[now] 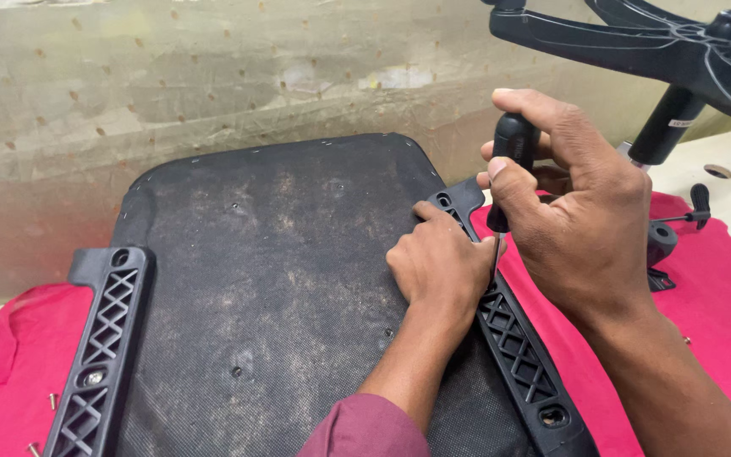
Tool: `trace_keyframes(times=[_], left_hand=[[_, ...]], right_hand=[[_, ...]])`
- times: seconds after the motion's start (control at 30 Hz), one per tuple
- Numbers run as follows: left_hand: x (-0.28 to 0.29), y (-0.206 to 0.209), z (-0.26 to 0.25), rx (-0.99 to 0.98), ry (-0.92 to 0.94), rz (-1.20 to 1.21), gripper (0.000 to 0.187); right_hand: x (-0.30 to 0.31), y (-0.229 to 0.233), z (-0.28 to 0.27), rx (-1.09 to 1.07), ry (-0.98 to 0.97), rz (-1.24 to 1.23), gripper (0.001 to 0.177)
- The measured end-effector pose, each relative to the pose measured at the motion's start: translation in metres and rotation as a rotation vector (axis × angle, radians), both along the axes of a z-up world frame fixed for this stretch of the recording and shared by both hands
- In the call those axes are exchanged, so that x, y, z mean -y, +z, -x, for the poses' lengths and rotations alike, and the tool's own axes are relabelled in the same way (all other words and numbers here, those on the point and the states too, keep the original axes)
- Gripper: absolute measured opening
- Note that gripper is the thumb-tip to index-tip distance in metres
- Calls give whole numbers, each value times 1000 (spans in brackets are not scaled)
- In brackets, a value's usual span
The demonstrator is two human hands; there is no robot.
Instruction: The person uses a screwdriver to attach plastic side rails to a black chair seat by inserting and tightening screws. The person repeatedly picks up screws, aligns the rails, and secures them to the seat.
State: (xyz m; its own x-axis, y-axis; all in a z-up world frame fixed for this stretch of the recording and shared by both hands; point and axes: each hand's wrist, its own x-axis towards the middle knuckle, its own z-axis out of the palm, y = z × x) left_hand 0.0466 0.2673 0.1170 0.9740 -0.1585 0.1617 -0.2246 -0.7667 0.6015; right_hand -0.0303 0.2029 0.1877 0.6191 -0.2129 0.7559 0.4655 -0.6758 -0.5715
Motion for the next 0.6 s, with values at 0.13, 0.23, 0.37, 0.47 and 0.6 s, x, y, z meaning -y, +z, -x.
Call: trace_keyframes(times=[0.13, 0.23, 0.37, 0.47, 0.6], left_hand=[[0, 5, -1, -7, 10, -30, 97], [-1, 6, 1, 5, 16, -38, 96], [0, 7, 0, -37, 19, -19, 87], [0, 6, 0, -40, 19, -11, 88], [1, 4, 2, -4, 36, -3, 82]], right_hand=[[3, -2, 1, 30, -65, 71, 41], [4, -3, 6, 54, -126, 92, 40], [5, 1, 11, 103, -190, 141, 42], [5, 3, 13, 128, -222, 183, 40], [10, 5, 14, 12, -87, -26, 42]])
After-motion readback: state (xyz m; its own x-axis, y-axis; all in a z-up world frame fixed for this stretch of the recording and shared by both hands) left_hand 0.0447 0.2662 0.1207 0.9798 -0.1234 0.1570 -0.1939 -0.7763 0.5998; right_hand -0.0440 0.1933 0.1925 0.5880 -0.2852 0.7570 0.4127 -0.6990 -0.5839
